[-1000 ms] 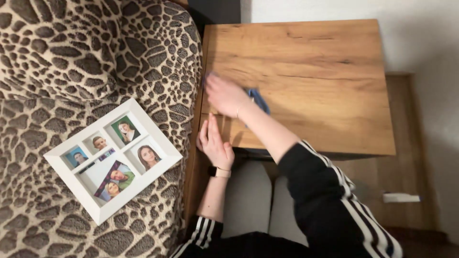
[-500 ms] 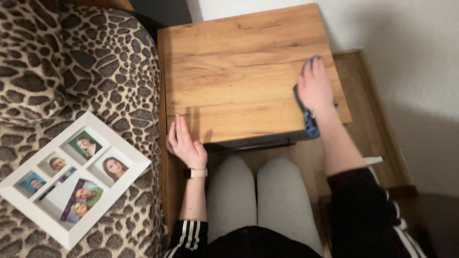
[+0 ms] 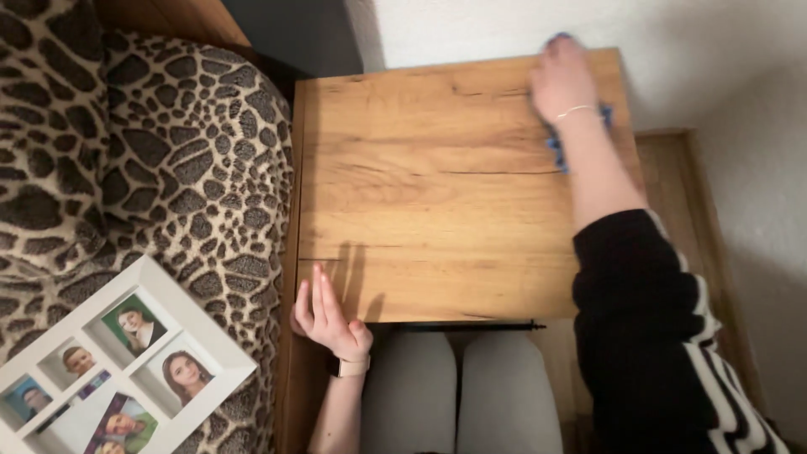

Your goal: The person clears a wooden bedside table by moving a photo frame, tissue box, and a bottle, then sprays cleaner and wipes the surface with a cloth. They open a drawer, briefly handle items inside, and continue wiping the table top.

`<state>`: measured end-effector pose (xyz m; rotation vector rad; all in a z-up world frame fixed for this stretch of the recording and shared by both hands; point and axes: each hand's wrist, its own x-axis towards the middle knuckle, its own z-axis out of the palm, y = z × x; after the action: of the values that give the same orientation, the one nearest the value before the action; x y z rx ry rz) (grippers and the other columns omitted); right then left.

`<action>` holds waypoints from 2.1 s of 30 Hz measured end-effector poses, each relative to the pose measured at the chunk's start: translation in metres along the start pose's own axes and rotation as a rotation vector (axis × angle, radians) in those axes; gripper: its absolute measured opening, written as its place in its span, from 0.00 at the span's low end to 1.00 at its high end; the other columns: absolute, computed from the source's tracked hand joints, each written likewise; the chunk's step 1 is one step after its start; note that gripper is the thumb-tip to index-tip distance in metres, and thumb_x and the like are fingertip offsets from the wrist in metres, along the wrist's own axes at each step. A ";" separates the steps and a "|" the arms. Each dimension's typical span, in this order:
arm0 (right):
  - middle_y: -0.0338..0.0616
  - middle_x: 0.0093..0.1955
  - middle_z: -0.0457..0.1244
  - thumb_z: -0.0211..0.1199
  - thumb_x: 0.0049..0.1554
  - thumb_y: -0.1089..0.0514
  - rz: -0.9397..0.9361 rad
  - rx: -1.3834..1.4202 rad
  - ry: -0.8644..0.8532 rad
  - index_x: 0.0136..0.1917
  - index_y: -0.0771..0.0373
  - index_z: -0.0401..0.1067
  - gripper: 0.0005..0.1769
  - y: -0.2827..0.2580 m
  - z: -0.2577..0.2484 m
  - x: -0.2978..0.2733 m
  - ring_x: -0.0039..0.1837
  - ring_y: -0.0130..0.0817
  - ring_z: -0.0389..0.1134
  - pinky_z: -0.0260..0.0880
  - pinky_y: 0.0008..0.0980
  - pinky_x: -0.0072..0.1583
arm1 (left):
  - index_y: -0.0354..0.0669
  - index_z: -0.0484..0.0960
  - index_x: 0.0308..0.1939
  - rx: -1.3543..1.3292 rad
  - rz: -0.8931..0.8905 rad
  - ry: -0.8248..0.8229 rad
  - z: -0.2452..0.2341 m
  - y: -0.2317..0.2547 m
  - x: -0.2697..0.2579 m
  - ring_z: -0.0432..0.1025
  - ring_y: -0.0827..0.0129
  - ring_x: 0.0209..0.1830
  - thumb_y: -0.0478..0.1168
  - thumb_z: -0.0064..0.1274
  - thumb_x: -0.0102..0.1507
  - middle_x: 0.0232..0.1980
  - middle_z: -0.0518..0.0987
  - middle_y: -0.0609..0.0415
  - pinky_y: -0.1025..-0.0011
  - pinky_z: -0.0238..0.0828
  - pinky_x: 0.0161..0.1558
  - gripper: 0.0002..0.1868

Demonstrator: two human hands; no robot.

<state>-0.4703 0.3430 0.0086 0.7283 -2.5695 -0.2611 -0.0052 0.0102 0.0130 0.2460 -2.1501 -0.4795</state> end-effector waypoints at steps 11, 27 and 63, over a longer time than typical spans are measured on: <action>0.63 0.71 0.62 0.58 0.63 0.47 -0.307 0.140 0.166 0.67 0.71 0.73 0.29 -0.253 -0.131 -0.077 0.74 0.55 0.59 0.52 0.50 0.75 | 0.44 0.70 0.74 0.066 0.075 -0.012 -0.007 -0.005 -0.002 0.61 0.53 0.72 0.53 0.10 0.75 0.77 0.68 0.55 0.58 0.50 0.67 0.37; 0.75 0.71 0.60 0.57 0.66 0.55 0.326 0.080 -0.017 0.69 0.82 0.69 0.28 -0.041 -0.131 -0.217 0.76 0.63 0.58 0.55 0.51 0.75 | 0.43 0.72 0.73 0.007 0.102 0.101 0.003 -0.010 -0.001 0.68 0.56 0.66 0.58 0.09 0.74 0.71 0.75 0.55 0.59 0.55 0.63 0.40; 0.64 0.71 0.62 0.46 0.65 0.55 0.049 -0.243 -0.138 0.70 0.75 0.69 0.27 -0.062 -0.128 -0.193 0.74 0.57 0.59 0.51 0.45 0.78 | 0.45 0.79 0.67 -0.021 0.018 -0.018 -0.015 0.006 0.005 0.70 0.60 0.67 0.56 0.14 0.76 0.68 0.78 0.57 0.62 0.60 0.65 0.37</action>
<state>-0.2351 0.3873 0.0309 0.5738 -2.6176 -0.6150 0.0036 0.0099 0.0270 0.2114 -2.1620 -0.4955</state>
